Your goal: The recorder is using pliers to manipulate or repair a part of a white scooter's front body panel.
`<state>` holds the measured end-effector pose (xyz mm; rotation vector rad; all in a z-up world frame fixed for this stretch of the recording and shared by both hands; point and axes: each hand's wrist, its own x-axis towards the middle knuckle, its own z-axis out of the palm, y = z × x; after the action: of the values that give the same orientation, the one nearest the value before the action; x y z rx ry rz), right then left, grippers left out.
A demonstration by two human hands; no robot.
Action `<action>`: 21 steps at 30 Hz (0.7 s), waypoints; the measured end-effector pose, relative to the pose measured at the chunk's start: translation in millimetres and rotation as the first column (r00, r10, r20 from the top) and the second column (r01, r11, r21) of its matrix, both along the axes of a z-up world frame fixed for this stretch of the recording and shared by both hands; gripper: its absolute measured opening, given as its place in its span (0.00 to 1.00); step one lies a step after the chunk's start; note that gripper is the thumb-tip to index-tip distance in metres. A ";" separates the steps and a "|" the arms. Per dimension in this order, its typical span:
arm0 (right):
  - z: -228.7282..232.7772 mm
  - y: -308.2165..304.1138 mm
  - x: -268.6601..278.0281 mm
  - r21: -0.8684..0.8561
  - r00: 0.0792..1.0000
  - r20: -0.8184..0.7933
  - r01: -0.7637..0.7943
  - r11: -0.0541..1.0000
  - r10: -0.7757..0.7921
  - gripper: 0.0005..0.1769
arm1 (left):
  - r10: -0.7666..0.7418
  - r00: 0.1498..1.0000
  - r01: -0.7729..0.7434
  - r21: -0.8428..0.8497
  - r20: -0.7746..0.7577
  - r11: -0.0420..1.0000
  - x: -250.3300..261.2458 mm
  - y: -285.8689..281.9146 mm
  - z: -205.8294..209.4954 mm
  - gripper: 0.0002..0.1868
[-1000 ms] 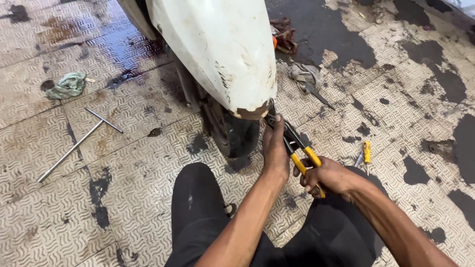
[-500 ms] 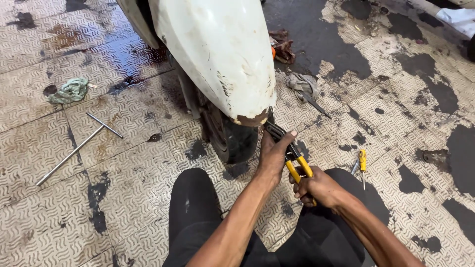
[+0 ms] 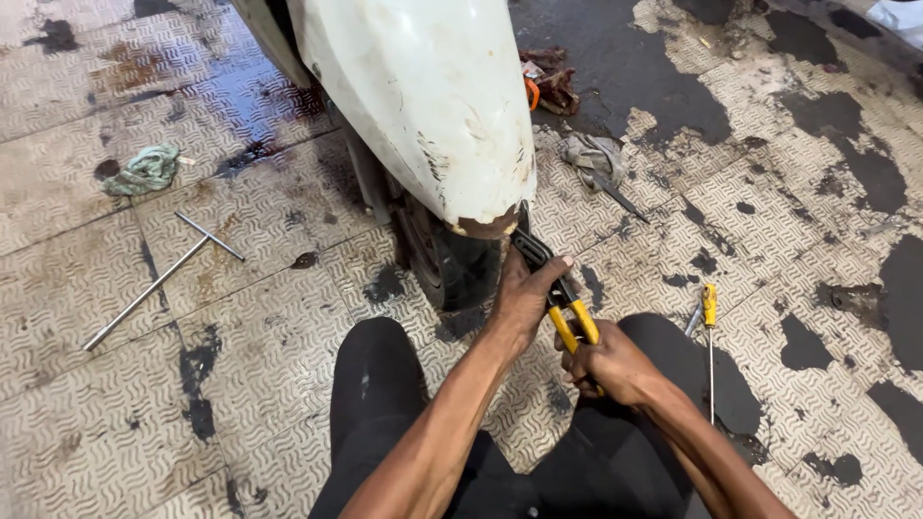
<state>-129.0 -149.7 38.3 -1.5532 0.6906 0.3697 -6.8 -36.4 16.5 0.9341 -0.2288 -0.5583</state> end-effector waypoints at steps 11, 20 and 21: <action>19.9 -2.5 1.3 -0.125 0.992 -0.093 -0.097 0.987 0.085 0.20 | 0.052 0.994 -0.050 0.022 -0.099 0.999 -1.5 -4.4 8.5 0.28; -10.3 -72.1 2.8 -0.244 0.915 0.037 -0.382 0.891 0.402 0.27 | -0.011 0.992 0.010 -0.010 -0.126 1.000 1.0 -25.2 -10.8 0.28; 5.0 -64.6 6.4 -0.239 0.918 0.034 -0.378 0.895 0.396 0.27 | -0.017 0.991 0.016 -0.007 -0.131 1.000 1.4 -25.0 -10.3 0.28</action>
<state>-122.6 -214.3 43.3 -1.9211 0.3620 0.5341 -5.5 -61.4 6.2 0.8868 -0.1195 -0.6316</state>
